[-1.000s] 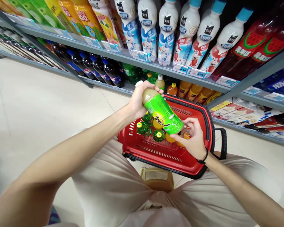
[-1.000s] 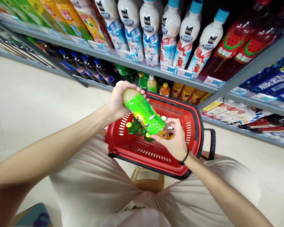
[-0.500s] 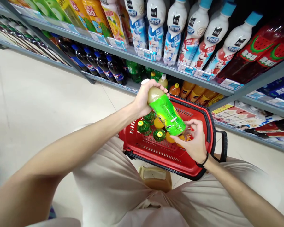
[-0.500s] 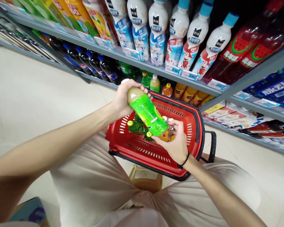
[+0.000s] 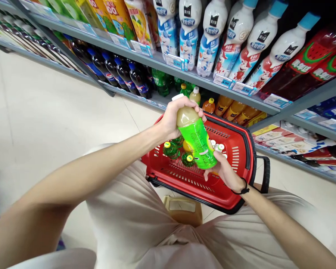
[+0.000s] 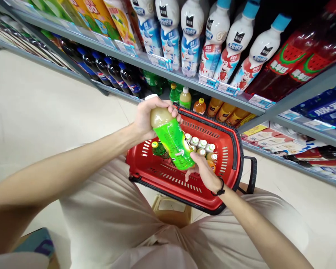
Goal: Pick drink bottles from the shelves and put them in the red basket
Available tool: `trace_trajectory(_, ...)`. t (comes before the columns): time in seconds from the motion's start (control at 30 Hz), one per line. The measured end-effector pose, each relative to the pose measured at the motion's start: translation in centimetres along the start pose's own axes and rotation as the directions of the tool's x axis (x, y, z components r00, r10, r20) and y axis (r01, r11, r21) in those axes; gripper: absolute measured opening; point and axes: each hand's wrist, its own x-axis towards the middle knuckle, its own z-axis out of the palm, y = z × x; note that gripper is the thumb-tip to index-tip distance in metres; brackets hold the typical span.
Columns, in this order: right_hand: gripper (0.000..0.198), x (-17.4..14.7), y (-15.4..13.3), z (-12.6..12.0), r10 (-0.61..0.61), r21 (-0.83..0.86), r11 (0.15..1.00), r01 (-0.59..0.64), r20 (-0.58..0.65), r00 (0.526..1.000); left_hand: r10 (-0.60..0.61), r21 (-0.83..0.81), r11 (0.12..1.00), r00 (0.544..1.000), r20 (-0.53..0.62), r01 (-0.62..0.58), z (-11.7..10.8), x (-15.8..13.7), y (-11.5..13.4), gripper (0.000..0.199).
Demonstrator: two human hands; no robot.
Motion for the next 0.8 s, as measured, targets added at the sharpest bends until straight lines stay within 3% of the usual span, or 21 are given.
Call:
trace_trajectory(0.1,0.051,0.1,0.1,0.2,0.079,0.182,0.979,-0.089,0.063,0.995,-0.025,0.010,1.000,1.000,0.017,0.025,-0.1,0.3,0.0,0.021)
trace_trajectory(0.17,0.047,0.0,0.4,0.2,0.074,0.213,0.973,-0.089,0.080,0.994,-0.043,0.017,0.999,0.999,0.025,0.043,-0.1,0.5,0.0,0.019)
trace_trajectory(0.4,0.033,-0.6,1.5,-0.2,0.008,0.216,0.976,-0.037,0.133,0.991,-0.078,0.027,0.997,0.997,0.025,0.077,-0.2,0.4,-0.1,0.015)
trace_trajectory(0.8,0.029,-0.7,1.9,-0.2,0.014,0.208,0.977,-0.040,0.122,0.992,-0.091,0.047,0.995,0.996,0.018,0.090,-0.3,0.3,-0.1,0.015)
